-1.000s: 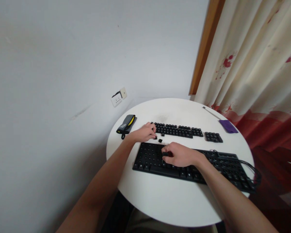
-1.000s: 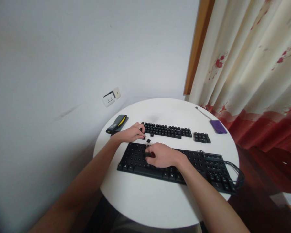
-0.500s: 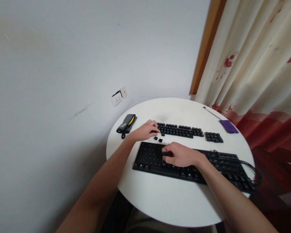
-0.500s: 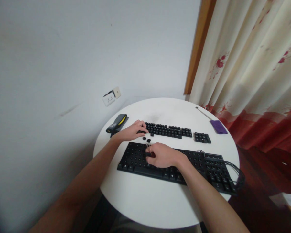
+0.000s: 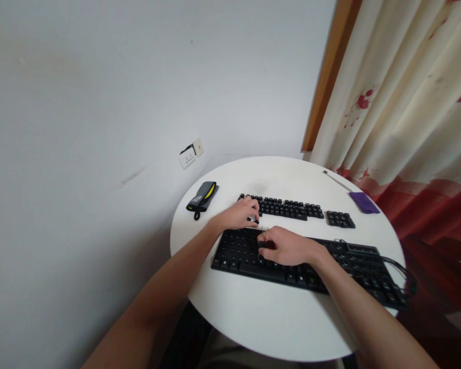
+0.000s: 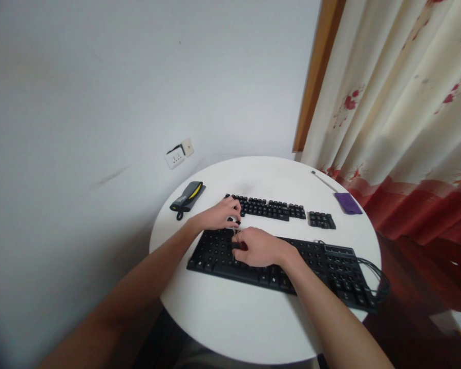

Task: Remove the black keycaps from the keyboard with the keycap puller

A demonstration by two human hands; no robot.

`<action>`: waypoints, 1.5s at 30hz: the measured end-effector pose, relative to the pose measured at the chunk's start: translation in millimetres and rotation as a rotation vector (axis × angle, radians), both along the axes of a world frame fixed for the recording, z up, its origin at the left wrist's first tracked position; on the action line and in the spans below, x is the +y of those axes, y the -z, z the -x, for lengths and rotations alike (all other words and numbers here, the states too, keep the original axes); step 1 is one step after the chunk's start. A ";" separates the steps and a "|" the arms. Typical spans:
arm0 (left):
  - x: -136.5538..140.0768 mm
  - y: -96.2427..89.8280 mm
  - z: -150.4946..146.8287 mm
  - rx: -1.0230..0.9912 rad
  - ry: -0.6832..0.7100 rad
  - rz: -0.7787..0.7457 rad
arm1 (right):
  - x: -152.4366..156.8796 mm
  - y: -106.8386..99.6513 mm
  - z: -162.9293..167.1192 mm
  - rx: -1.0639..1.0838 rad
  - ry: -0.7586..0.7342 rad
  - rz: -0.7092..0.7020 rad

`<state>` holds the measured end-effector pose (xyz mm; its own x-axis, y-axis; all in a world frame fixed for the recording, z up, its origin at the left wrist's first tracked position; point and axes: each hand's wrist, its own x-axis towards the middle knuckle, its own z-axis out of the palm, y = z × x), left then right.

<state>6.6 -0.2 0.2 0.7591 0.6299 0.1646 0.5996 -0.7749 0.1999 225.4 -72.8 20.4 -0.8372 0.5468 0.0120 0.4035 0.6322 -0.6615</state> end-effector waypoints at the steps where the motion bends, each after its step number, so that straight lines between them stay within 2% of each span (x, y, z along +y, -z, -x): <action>1: -0.3 0.3 0.2 0.003 0.004 -0.005 | 0.0 -0.1 0.1 -0.002 -0.001 -0.004; 8: -0.8 -0.8 3.8 0.036 0.065 -0.010 | 0.4 0.7 -0.1 -0.010 -0.007 -0.020; 14: -1.0 -0.1 1.1 0.072 0.038 -0.017 | 1.1 0.6 0.1 -0.004 -0.018 -0.014; 19: 1.2 1.7 0.2 0.014 0.019 -0.011 | 1.1 1.2 0.5 -0.006 -0.015 -0.017; 25: 4.5 -8.1 16.9 -0.096 -0.025 0.016 | 0.4 0.3 0.0 -0.002 -0.018 -0.020; 33: 9.6 -3.8 24.4 0.006 -0.054 0.011 | 0.6 1.1 0.7 0.001 -0.024 -0.014; 45: 9.6 -1.9 22.4 0.017 -0.048 -0.001 | 0.3 0.6 -0.6 -0.010 -0.011 -0.013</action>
